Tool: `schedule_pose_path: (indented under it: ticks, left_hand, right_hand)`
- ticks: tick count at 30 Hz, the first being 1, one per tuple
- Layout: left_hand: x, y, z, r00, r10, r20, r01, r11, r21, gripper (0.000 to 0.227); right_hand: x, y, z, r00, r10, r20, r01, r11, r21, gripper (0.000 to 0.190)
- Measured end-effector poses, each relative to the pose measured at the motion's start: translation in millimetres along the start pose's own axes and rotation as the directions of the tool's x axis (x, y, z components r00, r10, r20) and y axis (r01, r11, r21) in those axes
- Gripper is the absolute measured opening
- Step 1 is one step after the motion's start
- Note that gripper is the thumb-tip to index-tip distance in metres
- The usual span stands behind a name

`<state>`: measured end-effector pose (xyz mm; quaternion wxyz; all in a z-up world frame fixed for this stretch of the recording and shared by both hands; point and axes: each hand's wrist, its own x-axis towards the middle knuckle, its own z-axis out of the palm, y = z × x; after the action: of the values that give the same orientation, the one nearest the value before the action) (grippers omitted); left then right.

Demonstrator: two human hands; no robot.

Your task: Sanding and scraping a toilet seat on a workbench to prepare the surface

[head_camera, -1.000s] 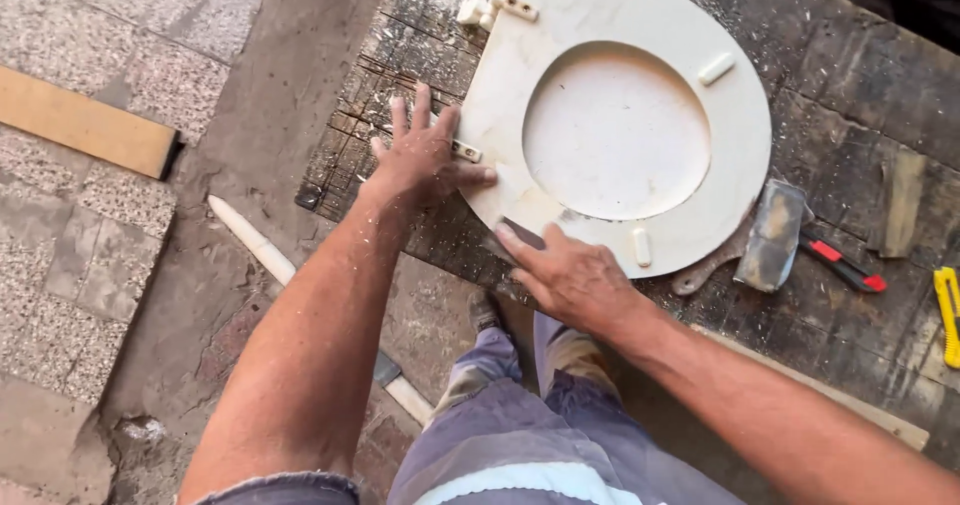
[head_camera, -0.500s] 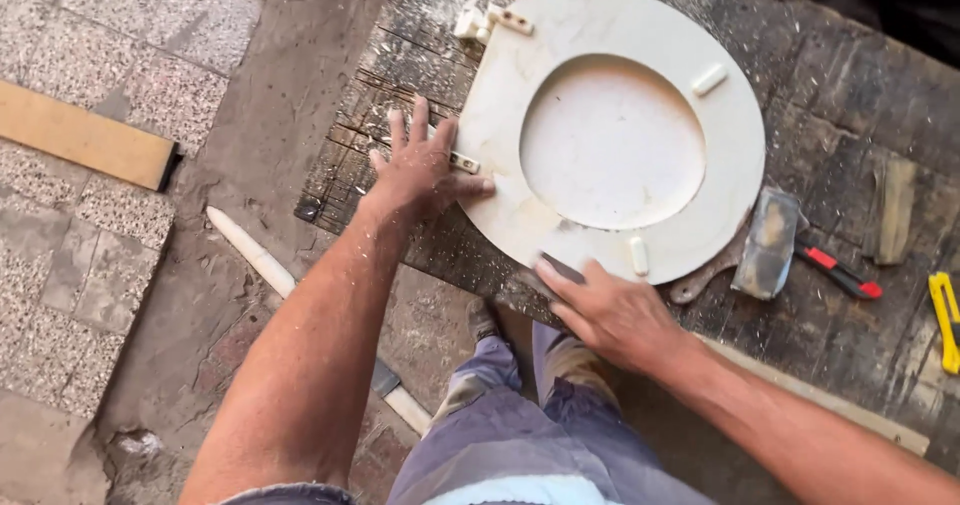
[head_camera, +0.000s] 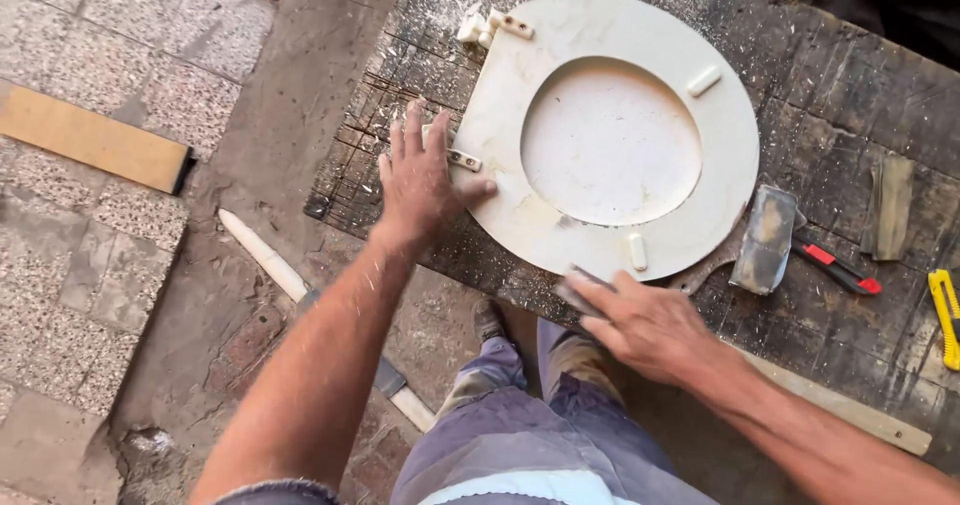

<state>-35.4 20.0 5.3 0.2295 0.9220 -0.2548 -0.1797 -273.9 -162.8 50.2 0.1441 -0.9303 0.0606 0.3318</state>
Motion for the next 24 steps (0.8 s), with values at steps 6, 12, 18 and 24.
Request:
schedule_pose_path:
  ticks: [6,12,18,24]
  left_hand:
    - [-48,30,31,1.0,0.015,0.011,-0.016,0.993,0.119,0.136]
    - [-37,13,47,0.992,0.027,-0.119,-0.025,0.999,0.02,0.13]
    - [-14,-17,39,0.994,-0.059,-0.096,0.05,0.995,-0.092,0.11]
    - [-8,-24,20,0.994,-0.022,0.111,0.022,1.0,-0.002,0.153]
  right_hand:
    - [-15,26,5,0.967,0.239,-0.092,-0.159,0.841,0.517,0.073]
    - [0,34,19,0.954,0.299,-0.006,-0.187,0.613,0.768,0.061]
    - [18,25,-2,0.975,0.222,-0.007,-0.116,0.535,0.837,0.08]
    - [36,14,-19,0.976,0.219,-0.007,-0.126,0.586,0.8,0.055]
